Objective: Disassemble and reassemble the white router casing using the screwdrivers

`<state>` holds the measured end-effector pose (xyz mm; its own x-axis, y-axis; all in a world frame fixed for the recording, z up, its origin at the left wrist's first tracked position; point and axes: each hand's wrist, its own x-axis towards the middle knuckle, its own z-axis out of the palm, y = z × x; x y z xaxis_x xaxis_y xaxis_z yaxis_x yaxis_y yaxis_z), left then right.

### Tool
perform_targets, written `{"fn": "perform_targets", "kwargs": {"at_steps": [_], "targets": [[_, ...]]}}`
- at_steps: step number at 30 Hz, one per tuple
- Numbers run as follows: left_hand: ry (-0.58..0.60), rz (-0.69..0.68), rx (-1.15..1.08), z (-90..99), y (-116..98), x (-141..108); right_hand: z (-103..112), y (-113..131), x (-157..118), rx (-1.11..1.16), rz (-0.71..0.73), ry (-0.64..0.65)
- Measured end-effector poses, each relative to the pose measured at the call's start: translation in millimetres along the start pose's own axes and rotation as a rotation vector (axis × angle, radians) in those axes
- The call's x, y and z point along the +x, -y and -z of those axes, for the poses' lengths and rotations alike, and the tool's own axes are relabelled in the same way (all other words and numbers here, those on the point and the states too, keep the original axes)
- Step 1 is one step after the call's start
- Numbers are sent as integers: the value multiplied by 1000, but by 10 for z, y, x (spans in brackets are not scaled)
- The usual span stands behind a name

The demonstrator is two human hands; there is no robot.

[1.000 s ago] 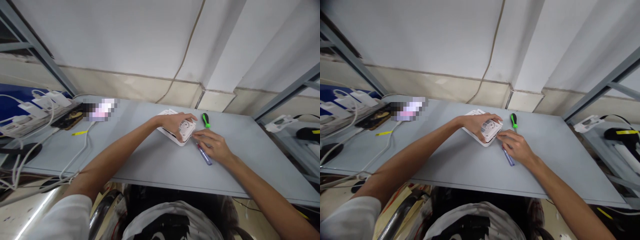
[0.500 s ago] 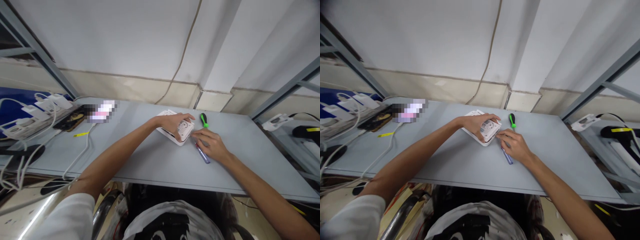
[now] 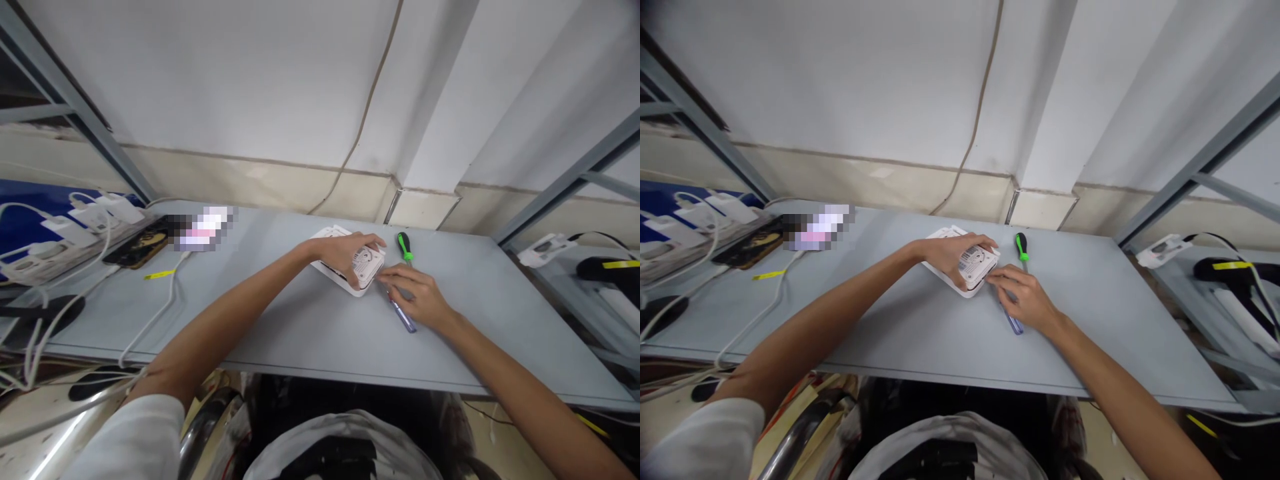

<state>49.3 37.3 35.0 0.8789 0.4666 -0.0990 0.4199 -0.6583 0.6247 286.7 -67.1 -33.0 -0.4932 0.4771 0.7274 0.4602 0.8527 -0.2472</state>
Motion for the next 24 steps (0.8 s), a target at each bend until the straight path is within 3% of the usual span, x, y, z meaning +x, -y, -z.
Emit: {"fn": "perform_targets", "kwargs": {"at_steps": [17,24], "targets": [[7,25,19,1,12,-25,5,-10,7,57,-32,-8],[-7,2,24,-1,-12,-28,8,-38,-16,78,81,38]]}}
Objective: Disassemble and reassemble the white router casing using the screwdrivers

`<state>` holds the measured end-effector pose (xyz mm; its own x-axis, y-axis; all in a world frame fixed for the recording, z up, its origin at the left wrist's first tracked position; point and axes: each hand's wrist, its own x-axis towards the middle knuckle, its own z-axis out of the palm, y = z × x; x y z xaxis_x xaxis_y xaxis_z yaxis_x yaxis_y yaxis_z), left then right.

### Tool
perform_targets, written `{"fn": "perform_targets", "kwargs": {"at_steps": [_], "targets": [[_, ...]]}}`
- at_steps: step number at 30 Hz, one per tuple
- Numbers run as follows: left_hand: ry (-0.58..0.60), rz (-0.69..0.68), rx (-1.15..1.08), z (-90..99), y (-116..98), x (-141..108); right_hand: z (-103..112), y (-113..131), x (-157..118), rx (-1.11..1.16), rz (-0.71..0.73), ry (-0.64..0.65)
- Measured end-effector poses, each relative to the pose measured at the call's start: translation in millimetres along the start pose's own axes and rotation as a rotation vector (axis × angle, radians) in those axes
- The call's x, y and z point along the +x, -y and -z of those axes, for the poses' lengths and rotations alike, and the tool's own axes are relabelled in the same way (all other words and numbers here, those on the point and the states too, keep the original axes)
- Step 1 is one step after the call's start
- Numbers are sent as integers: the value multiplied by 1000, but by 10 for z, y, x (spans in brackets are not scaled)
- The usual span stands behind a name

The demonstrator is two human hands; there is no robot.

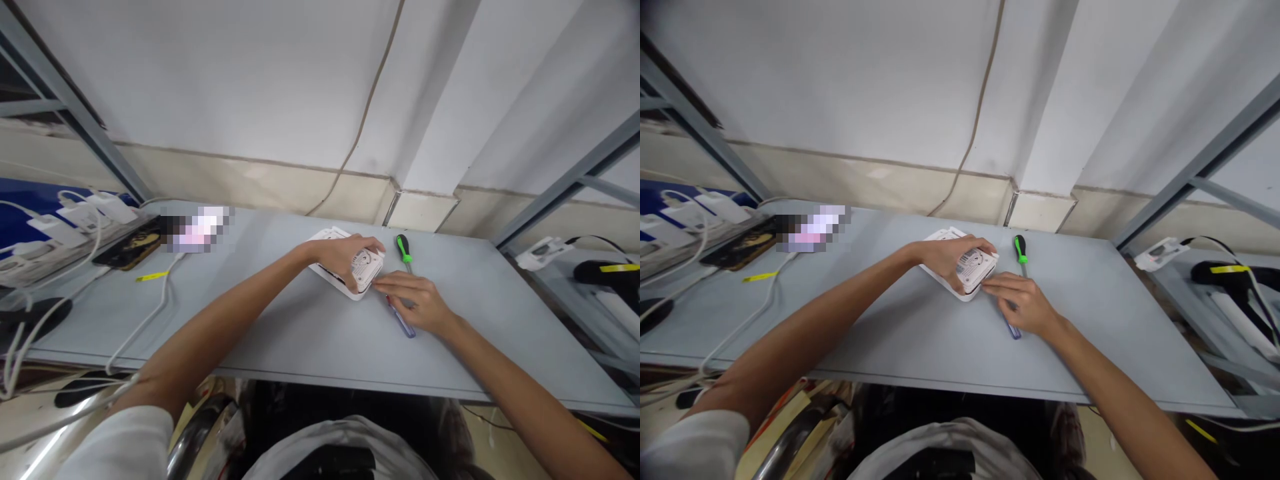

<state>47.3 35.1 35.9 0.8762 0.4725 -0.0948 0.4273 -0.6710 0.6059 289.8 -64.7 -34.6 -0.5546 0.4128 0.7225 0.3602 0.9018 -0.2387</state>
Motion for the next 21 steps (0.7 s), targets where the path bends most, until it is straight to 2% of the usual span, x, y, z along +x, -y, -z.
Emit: {"fn": "perform_targets", "kwargs": {"at_steps": [2,5,8,10,15,21], "targets": [[-2,-6,4,-4,11,6,15,20,-3,-89,42,48],[0,-1,12,-1,25,14,56,73,3,-291,182,131],[13,0,18,2,26,20,95,110,11,-354,258,108],[17,-6,15,-1,20,22,106,111,11,-331,227,81],[20,-19,23,-16,-11,24,86,91,-2,-298,154,121],[22,-4,7,3,-13,14,51,75,-4,-182,90,29]]}}
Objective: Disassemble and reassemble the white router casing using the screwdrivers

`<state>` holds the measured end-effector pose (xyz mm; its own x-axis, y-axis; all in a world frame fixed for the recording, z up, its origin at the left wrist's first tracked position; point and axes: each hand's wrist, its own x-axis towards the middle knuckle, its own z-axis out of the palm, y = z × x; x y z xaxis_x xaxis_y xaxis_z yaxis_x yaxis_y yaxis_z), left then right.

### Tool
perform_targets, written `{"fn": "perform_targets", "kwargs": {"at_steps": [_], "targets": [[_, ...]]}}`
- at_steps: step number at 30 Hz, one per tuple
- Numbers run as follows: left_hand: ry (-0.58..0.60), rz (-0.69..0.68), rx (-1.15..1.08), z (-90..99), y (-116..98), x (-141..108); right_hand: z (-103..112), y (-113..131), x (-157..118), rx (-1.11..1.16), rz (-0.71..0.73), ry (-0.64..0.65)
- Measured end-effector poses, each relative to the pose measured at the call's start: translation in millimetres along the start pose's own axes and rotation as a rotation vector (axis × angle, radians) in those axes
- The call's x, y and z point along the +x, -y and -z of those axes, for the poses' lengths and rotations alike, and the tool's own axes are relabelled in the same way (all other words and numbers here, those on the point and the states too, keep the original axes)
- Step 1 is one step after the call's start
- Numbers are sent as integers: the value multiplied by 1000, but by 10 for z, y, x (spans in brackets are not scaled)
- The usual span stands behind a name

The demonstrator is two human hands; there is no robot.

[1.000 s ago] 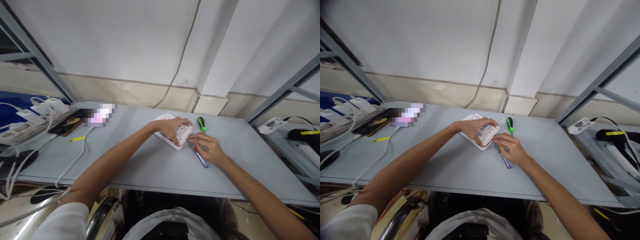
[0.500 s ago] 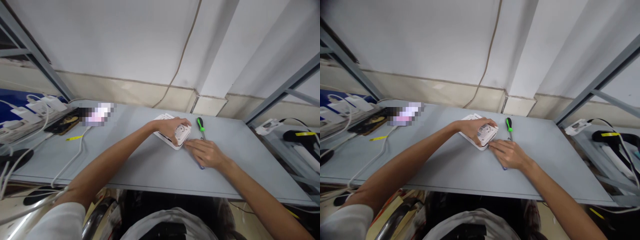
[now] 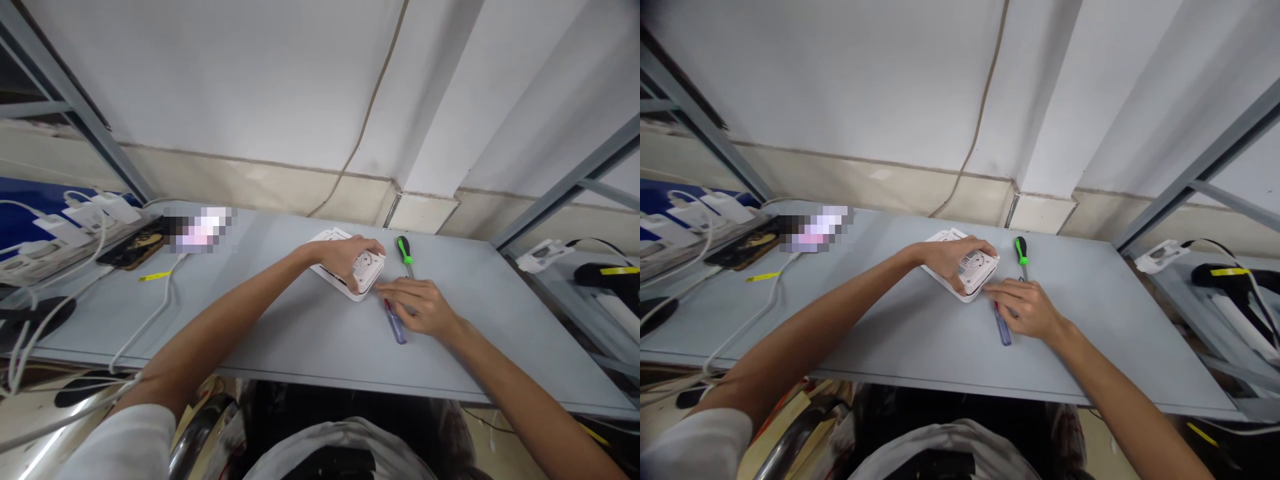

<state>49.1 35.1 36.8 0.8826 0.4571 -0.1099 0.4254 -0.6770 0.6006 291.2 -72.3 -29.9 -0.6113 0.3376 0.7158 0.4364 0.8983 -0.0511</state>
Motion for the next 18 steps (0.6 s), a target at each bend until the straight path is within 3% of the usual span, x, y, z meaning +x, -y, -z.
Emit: {"fn": "perform_targets", "kwargs": {"at_steps": [13,18], "targets": [[-29,14,34,-2,17,-2,-25,26,-14,0,-9,69],[-34,49,77,18,-9,-15,-17,48,27,35,-34,-55]]}}
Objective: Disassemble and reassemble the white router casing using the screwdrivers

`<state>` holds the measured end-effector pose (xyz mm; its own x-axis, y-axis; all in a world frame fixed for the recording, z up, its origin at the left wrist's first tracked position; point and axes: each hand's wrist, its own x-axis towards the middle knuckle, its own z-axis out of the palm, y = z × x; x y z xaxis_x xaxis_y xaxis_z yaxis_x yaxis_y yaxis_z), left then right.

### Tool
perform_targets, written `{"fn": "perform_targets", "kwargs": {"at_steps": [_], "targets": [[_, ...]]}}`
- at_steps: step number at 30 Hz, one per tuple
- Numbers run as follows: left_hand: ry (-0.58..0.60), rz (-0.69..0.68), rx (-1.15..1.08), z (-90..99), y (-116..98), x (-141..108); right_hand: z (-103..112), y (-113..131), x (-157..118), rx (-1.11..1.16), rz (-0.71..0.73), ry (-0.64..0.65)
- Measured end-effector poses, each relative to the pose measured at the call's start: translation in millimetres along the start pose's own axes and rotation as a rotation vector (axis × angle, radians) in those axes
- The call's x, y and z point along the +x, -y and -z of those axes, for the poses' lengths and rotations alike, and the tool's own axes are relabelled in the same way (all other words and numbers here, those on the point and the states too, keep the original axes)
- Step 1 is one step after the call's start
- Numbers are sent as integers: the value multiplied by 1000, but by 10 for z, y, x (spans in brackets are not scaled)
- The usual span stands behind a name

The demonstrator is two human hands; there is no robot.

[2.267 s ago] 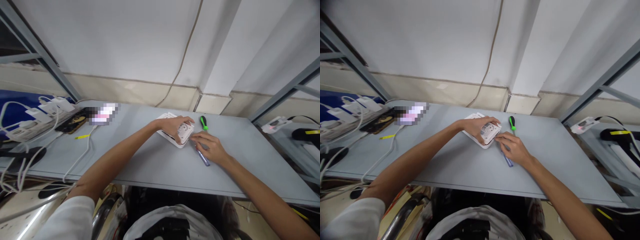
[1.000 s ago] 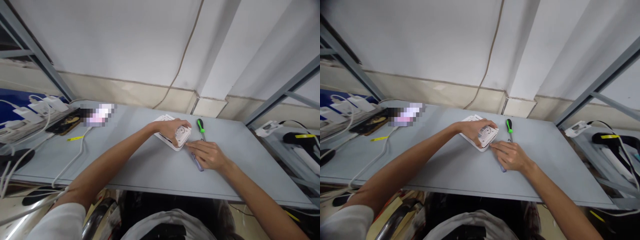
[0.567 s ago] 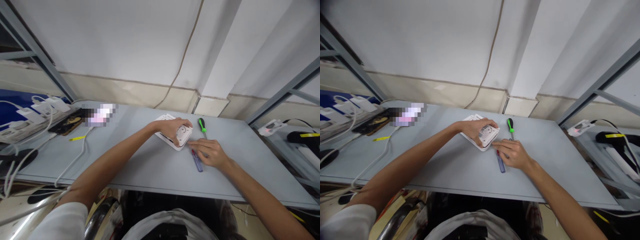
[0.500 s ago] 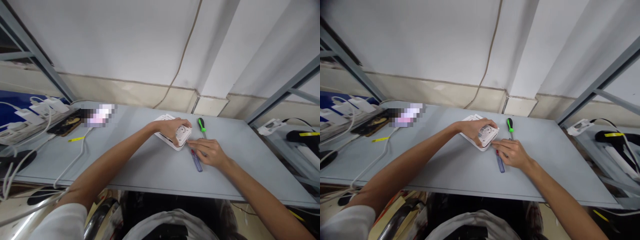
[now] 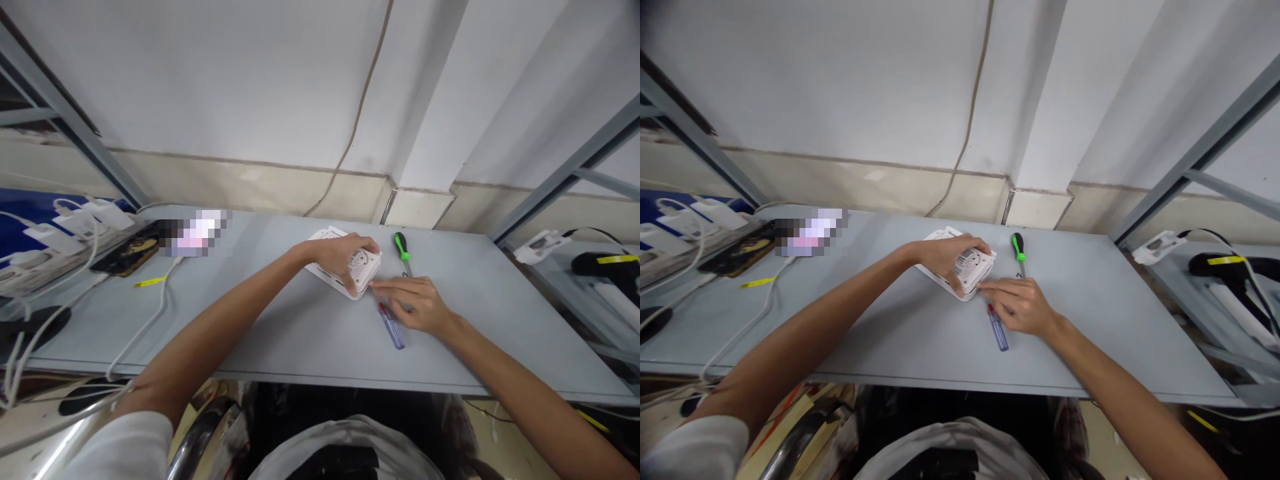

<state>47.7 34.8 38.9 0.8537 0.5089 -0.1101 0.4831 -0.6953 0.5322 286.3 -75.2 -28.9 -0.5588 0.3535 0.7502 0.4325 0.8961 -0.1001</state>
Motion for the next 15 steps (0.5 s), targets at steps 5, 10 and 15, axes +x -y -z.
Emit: {"fn": "perform_targets", "kwargs": {"at_steps": [5,10,15], "targets": [[35,87,93,35,-55,-23,28,-57,10,-31,-124,-54],[9,121,168,-27,-127,16,11,-77,-5,-82,-260,-19],[-1,163,198,-135,-251,50,-28,-52,12,-197,-262,137]]}}
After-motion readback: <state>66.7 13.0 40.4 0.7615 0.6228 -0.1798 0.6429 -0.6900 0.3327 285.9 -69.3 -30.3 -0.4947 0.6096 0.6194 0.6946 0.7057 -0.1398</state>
